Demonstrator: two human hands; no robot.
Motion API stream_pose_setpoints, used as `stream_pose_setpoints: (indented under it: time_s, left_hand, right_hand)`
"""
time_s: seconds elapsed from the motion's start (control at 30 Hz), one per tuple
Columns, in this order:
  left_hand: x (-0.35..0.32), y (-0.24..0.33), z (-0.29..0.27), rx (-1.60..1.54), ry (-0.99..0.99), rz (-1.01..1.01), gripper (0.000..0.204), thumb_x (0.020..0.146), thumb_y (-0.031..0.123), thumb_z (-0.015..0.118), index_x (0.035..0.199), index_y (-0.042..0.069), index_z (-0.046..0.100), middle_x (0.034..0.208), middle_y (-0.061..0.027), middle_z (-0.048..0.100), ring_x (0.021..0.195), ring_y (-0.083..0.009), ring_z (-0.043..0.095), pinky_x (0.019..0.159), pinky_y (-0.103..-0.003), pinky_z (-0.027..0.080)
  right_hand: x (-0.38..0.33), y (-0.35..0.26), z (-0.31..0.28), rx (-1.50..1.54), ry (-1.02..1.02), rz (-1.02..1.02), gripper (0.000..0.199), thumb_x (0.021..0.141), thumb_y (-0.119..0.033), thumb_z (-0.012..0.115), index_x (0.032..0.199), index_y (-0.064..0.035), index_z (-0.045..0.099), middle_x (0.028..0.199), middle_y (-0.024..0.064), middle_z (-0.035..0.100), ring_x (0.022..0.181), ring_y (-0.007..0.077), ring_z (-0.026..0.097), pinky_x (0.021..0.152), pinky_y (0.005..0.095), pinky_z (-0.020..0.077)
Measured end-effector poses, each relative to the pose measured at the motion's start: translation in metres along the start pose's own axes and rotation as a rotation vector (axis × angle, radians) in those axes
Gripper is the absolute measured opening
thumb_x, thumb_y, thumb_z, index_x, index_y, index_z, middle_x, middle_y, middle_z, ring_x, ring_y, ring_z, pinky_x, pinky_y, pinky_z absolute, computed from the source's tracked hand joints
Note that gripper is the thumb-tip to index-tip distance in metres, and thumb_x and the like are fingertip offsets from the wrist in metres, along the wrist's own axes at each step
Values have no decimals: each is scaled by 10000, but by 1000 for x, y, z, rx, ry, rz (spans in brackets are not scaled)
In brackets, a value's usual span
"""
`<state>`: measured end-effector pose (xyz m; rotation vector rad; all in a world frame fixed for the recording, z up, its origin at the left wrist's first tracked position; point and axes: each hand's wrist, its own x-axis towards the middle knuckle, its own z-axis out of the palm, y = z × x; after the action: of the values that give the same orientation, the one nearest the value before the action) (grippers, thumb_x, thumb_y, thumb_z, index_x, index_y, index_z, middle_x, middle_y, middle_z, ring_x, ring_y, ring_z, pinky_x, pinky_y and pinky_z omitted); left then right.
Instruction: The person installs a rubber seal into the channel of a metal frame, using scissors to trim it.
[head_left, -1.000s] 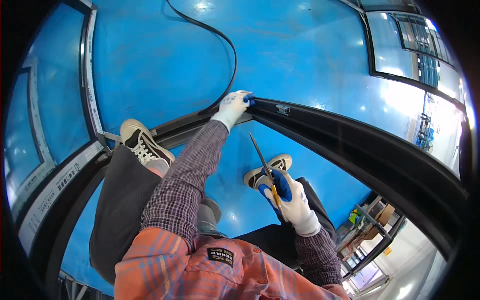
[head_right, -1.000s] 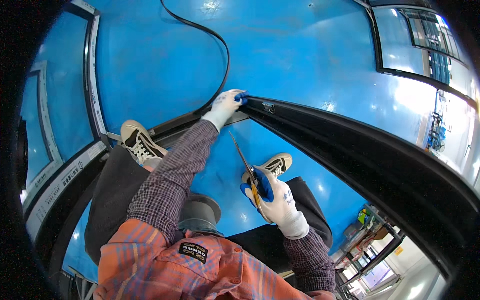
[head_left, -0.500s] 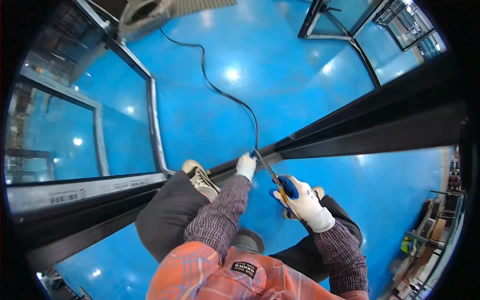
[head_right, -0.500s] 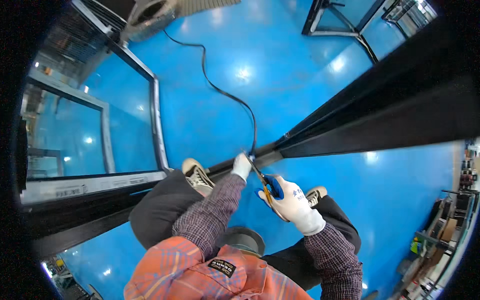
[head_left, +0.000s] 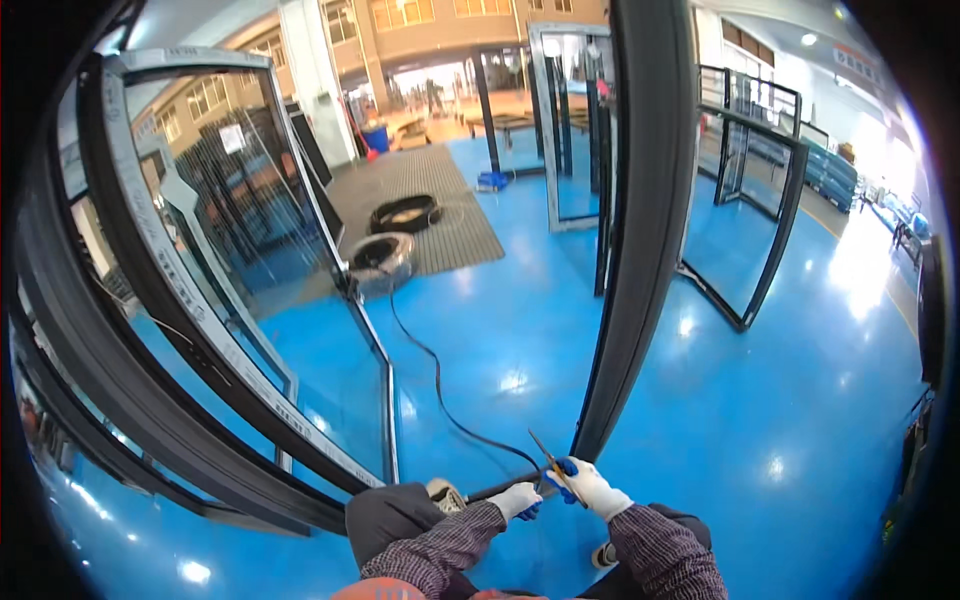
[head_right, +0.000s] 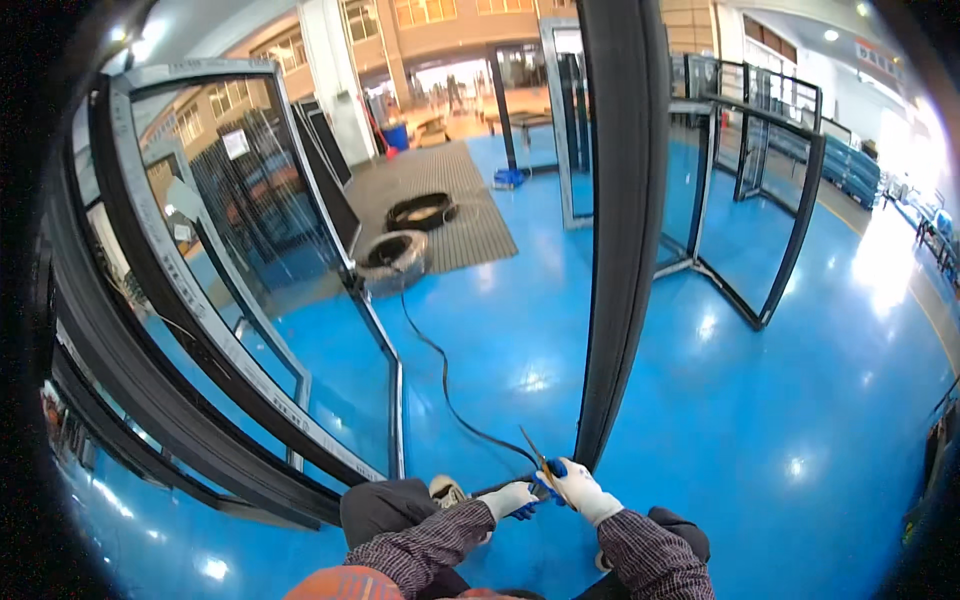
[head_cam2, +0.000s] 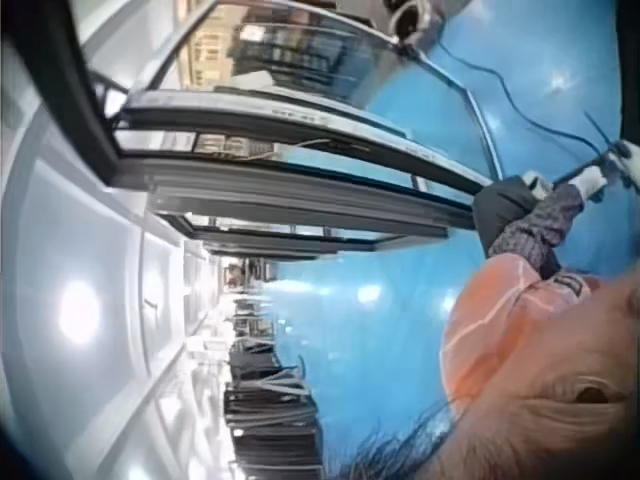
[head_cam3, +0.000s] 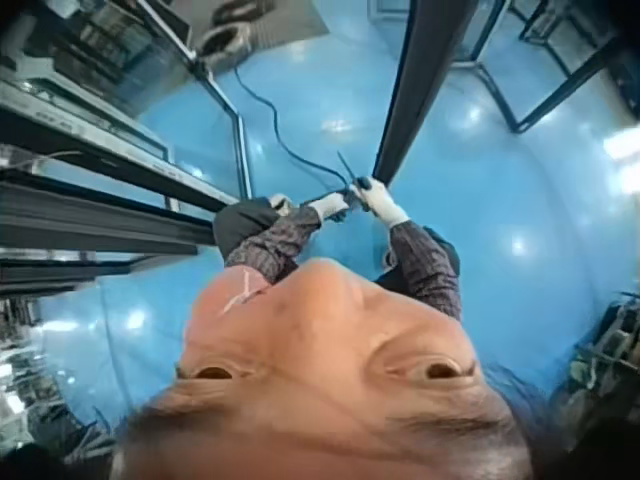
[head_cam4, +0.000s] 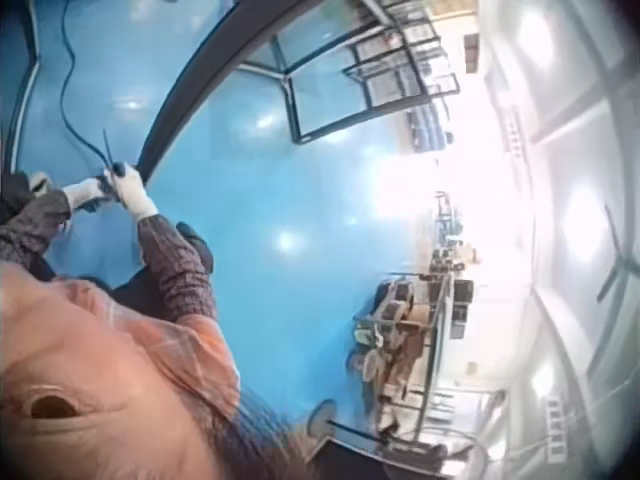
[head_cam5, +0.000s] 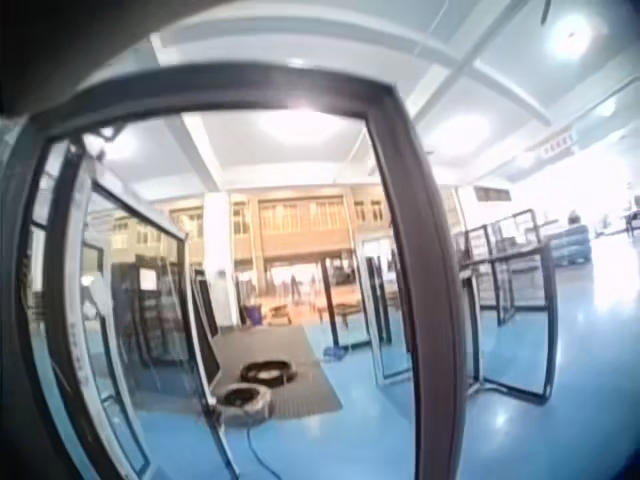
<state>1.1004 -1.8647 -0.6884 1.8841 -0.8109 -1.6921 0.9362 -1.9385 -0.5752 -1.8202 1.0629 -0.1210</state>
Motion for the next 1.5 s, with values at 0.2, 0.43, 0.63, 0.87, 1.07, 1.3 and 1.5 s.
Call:
stream_pose_setpoints:
  time_s: [0.2, 0.43, 0.63, 0.87, 1.07, 1.3, 1.5]
  left_hand:
    - [-99, 86, -54, 940, 174, 407, 327, 830, 240, 484, 1031, -11, 547, 1053, -187, 609, 1006, -355, 561, 881, -420, 429]
    - [-82, 106, -67, 1182, -1, 423, 446, 836, 287, 538, 1225, 71, 519, 1080, -112, 623, 960, -292, 580, 824, -371, 439]
    - [-83, 124, -89, 896, -119, 358, 485, 809, 345, 590, 1194, 53, 547, 961, -94, 635, 809, -255, 570, 730, -333, 432]
    - [-70, 127, -116, 683, -181, 372, 294, 772, 293, 611, 961, 69, 607, 760, -16, 600, 660, -142, 532, 626, -270, 407]
    - [-55, 116, -127, 507, -136, 407, 367, 749, 253, 659, 1063, 74, 593, 767, -22, 590, 634, -135, 517, 578, -248, 396]
    - [-42, 115, -123, 321, -202, 397, 427, 744, 178, 698, 1122, 30, 565, 857, -26, 588, 680, -111, 484, 621, -218, 397]
    - [-29, 102, -127, 375, -191, 457, 570, 706, 238, 721, 1195, 16, 530, 864, -75, 614, 708, -163, 545, 621, -264, 445]
  right_hand:
    - [-26, -27, -15, 323, 79, -297, 362, 814, -236, 694, 1121, -76, 586, 870, 43, 631, 698, 138, 555, 631, 250, 443]
    - [28, -31, 9, 325, 185, -366, 408, 814, -168, 686, 1181, -57, 547, 951, 39, 625, 775, 145, 570, 691, 257, 453]
    - [69, 1, 33, 685, -47, -249, 391, 849, -147, 630, 1208, -42, 516, 1063, 58, 589, 822, 129, 556, 705, 225, 443]
    - [103, 27, 42, 487, -196, -83, 437, 835, -133, 623, 1235, -20, 485, 1085, 79, 580, 942, 167, 529, 844, 258, 412]
    - [99, 1, 39, 606, -250, 4, 432, 838, -109, 615, 1237, -9, 483, 1091, 87, 571, 902, 165, 542, 801, 252, 431]
    - [83, -2, 28, 623, -231, -86, 452, 827, -86, 637, 1239, 5, 475, 1110, 117, 558, 878, 173, 562, 759, 244, 479]
    - [86, 6, 29, 742, -237, -61, 462, 784, -2, 638, 1209, 15, 459, 1006, 118, 572, 815, 184, 575, 719, 275, 508]
